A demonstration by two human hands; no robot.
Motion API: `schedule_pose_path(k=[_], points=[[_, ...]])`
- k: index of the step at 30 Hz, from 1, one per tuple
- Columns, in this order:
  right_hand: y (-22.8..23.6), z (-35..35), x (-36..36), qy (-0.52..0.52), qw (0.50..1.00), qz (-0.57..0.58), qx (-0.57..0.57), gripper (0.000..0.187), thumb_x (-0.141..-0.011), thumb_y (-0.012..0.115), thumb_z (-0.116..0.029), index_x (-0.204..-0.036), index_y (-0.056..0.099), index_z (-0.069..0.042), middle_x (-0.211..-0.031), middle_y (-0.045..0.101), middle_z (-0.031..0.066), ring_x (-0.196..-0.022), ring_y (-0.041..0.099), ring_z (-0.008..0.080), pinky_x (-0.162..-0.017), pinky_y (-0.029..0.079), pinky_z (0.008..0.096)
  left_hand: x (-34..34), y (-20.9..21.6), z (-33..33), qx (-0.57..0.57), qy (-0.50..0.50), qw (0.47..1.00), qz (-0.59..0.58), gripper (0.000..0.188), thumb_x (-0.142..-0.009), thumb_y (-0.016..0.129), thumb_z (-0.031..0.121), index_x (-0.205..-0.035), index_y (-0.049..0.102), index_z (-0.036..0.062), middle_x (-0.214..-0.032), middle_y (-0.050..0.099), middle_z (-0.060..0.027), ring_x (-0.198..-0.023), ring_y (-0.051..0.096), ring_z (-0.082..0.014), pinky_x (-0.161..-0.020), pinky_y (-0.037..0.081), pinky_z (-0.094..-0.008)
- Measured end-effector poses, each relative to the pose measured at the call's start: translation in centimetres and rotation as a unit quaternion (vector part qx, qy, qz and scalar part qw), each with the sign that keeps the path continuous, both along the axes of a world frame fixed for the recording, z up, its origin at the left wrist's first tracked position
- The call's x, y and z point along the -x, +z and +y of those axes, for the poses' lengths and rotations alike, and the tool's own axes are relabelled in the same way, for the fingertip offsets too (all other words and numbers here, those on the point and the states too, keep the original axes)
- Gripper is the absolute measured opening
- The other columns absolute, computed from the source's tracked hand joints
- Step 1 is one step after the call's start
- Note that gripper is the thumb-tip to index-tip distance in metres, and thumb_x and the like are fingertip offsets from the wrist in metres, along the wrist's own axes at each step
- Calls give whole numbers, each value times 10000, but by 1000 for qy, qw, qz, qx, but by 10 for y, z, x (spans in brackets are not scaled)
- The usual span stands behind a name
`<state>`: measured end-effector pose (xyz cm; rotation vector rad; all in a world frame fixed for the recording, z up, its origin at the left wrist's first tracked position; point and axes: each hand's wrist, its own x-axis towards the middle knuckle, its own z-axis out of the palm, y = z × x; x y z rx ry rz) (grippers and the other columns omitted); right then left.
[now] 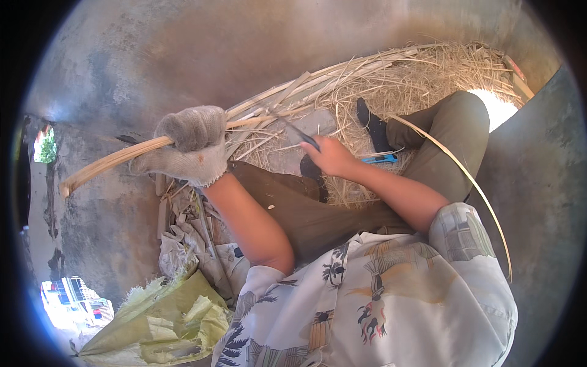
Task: The person sits on the ground and uses a utility knife to strip the outer layers from a long bamboo stick. They then use a machete to split the stick into thinner strips, repeating the process of stripping and splitting.
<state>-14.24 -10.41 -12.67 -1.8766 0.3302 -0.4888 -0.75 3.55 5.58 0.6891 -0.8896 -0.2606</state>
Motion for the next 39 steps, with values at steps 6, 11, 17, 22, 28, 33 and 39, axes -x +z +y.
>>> schedule_pose_path(k=[6,11,17,22,28,33,39], points=[[-22,4,-29,-20,980,183,-75,540,-987,530,-493,-882,657,21,-659,626,154,-645,631,277,-650,486,418,8,23,2,-27,177,983,-49,779,-726,628,838,-555,208,204,-470,166,70,-431,145,-87,-449,120,-287],[-34,5,-29,-50,983,148,-96,555,-974,551,-498,-868,656,36,-655,622,144,-634,614,245,-646,480,403,-3,-11,-39,-47,400,914,52,503,-863,731,553,-821,546,87,-678,562,-10,-599,585,-145,-561,527,-305],[-17,10,-22,-38,990,120,-61,551,-987,534,-489,-854,637,35,-646,624,158,-627,637,259,-620,488,419,-24,-54,-70,-100,335,911,218,507,-885,705,573,-769,515,118,-632,485,15,-538,457,-103,-489,383,-270],[16,17,-12,-18,997,68,18,506,-1008,507,-446,-889,636,28,-689,648,205,-658,664,359,-632,509,461,11,-18,-49,-10,231,958,172,553,-889,669,616,-694,444,150,-513,378,57,-419,307,-76,-411,277,-257],[-104,-40,-29,-98,966,240,-10,496,-993,524,-440,-955,660,36,-788,672,255,-724,666,418,-711,518,491,82,62,24,177,163,970,-45,587,-961,505,620,-555,330,233,-469,236,94,-414,190,-71,-426,203,-274],[-61,-3,-46,-82,957,143,-238,457,-970,560,-511,-836,555,-74,-618,510,45,-497,482,193,-476,380,363,56,57,59,140,246,959,15,602,-923,517,685,-562,361,230,-481,275,84,-442,261,-87,-444,254,-266],[-80,-22,-38,-172,676,234,-677,382,-986,524,-494,-813,394,-178,-560,353,-60,-406,325,67,-404,209,262,5,24,9,111,319,940,-50,749,-836,393,878,-587,402,172,-479,303,48,-421,308,-84,-423,330,-260]])
